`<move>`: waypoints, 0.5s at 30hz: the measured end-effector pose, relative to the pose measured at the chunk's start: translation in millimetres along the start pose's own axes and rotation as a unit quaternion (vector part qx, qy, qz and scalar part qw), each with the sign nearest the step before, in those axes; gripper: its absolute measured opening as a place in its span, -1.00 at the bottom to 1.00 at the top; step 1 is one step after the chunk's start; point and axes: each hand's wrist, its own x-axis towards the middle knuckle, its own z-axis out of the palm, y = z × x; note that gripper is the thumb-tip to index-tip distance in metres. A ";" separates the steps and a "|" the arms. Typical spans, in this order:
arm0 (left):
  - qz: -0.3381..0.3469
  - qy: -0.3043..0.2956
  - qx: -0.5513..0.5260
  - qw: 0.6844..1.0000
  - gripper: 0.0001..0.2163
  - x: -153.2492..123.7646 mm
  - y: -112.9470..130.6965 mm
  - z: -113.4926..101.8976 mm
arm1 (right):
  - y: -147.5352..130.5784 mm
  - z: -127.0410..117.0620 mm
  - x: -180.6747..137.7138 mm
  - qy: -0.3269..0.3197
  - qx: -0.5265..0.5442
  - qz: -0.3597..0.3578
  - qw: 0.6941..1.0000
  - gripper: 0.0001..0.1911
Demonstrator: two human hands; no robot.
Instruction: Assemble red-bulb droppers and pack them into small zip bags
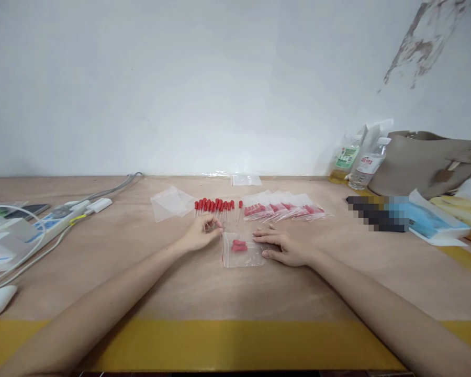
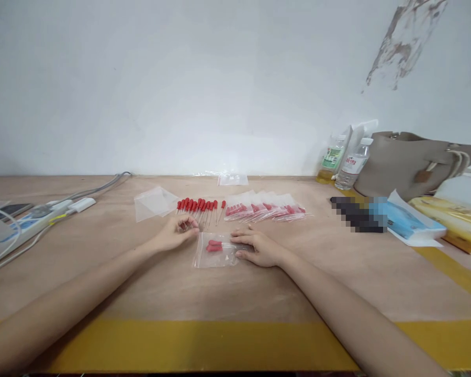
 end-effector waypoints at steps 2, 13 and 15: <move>0.020 0.009 0.094 0.995 -0.82 24.5 2.5 -1.6 | 0.3 0.8 1.8 -0.005 -0.021 -0.009 1.000 -0.55; -0.129 0.007 0.208 0.969 -0.67 130.1 13.8 48.4 | -2.5 5.1 -0.8 0.073 -0.086 -0.051 0.992 -0.51; -0.140 0.013 0.186 0.972 -0.62 133.1 12.8 53.2 | -1.9 5.3 -0.7 0.076 -0.092 -0.054 0.991 -0.52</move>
